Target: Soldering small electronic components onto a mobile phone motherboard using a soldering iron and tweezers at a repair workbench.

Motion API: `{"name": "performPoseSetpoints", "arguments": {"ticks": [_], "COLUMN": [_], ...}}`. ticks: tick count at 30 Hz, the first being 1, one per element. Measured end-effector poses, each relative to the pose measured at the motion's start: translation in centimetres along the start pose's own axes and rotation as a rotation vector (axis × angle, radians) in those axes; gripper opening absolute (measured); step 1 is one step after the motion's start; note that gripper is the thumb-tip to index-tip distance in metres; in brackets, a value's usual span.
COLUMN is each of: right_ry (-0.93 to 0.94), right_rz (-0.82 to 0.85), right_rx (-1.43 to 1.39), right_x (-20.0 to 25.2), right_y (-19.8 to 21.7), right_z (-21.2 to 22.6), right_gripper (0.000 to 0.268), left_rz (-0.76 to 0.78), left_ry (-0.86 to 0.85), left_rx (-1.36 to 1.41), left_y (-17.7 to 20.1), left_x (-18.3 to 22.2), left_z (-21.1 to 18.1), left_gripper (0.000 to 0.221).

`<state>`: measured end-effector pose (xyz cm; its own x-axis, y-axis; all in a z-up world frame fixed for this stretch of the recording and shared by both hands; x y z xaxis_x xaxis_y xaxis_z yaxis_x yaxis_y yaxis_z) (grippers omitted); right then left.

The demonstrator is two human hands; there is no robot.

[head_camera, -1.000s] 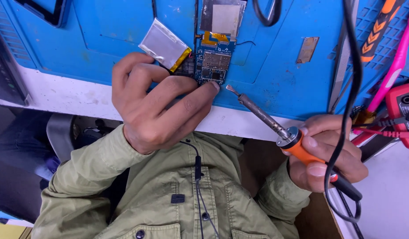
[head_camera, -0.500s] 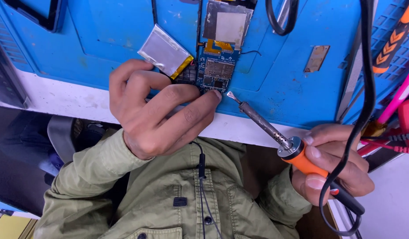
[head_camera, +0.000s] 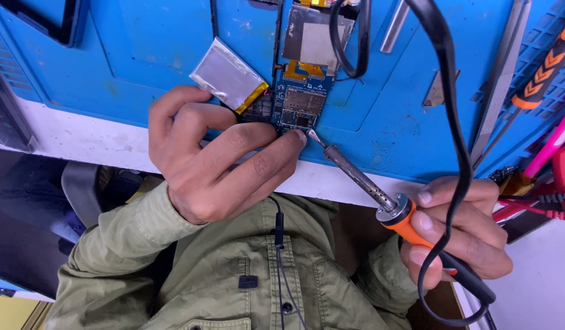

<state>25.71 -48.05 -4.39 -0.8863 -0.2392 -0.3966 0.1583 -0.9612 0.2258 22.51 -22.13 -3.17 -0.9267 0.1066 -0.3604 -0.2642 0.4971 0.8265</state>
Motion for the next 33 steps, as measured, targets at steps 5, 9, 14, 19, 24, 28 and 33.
{"name": "performPoseSetpoints", "arguments": {"ticks": [5, 9, 14, 19, 24, 28, 33], "right_ry": [0.024, 0.042, -0.039, -0.077, -0.008, 0.006, -0.003], "right_rz": [0.02, 0.074, 0.075, 0.136, 0.091, -0.003, 0.087], "right_rx": [-0.021, -0.022, 0.022, 0.041, 0.03, 0.009, 0.017], "right_x": [-0.3, -0.3, 0.0, 0.0, -0.7, -1.4, -1.5], "right_y": [-0.1, -0.5, -0.2, -0.5, -0.9, -1.5, -1.8], "right_z": [0.1, 0.2, 0.2, 0.0, 0.4, 0.8, 0.8], "right_gripper": [0.032, 0.032, 0.027, 0.034, 0.031, 0.036, 0.03], "left_rz": [0.013, 0.031, 0.036, 0.029, 0.063, 0.067, 0.06], "left_ry": [-0.003, 0.001, -0.019, -0.042, -0.068, -0.067, -0.071], "left_rx": [0.003, 0.019, 0.013, 0.006, 0.007, 0.005, 0.024], "left_y": [0.1, 0.0, 0.1, 0.3, 0.4, 0.2, 0.2], "left_x": [-0.1, -0.1, 0.0, -0.5, -0.7, -0.5, -0.3], "left_z": [0.0, 0.0, -0.1, -0.2, -0.5, -0.4, -0.3], "left_gripper": [0.014, 0.013, 0.016, 0.014, 0.015, 0.015, 0.015]}}
Point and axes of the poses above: each hand's wrist, its own x-axis away from the middle knuckle, its own y-axis out of the back of the hand, z = x × y, the point moved 10 cm from there along -x, towards the middle knuckle, and after that the axes turned 6 degrees about -z, right-handed, at the moved point
